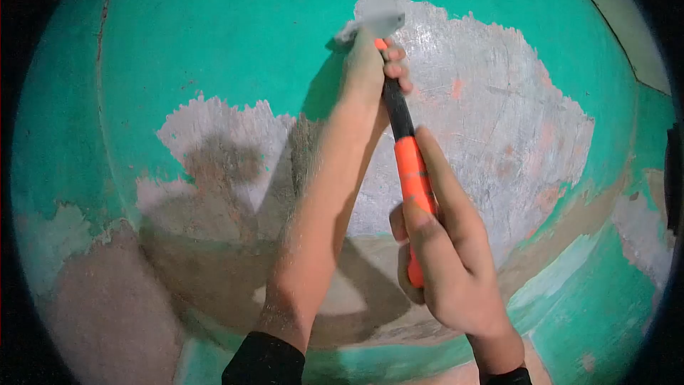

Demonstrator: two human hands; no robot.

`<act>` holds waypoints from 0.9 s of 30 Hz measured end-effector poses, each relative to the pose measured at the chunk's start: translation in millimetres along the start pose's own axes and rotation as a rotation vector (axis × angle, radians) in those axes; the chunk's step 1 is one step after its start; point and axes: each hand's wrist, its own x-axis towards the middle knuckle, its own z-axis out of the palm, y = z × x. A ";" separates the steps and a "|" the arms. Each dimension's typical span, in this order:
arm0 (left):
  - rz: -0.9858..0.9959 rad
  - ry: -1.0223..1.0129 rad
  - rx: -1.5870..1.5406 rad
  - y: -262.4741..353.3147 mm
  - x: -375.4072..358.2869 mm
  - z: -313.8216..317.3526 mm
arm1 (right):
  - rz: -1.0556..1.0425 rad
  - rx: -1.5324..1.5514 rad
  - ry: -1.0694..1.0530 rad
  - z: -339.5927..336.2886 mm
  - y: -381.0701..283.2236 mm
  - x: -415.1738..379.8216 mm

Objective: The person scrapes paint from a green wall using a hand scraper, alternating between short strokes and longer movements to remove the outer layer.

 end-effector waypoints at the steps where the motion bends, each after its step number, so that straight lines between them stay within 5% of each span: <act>1: 0.002 -0.019 -0.018 4.9 6.5 3.0 | -0.012 0.006 0.010 1.2 0.6 3.2; 7: -0.087 0.036 0.000 -4.4 -2.6 -5.5 | 0.246 0.156 -0.015 -1.3 -23.6 -11.8; 27: -0.087 -0.037 0.016 14.4 15.6 -8.2 | 0.085 0.056 0.089 29.8 -17.7 -2.8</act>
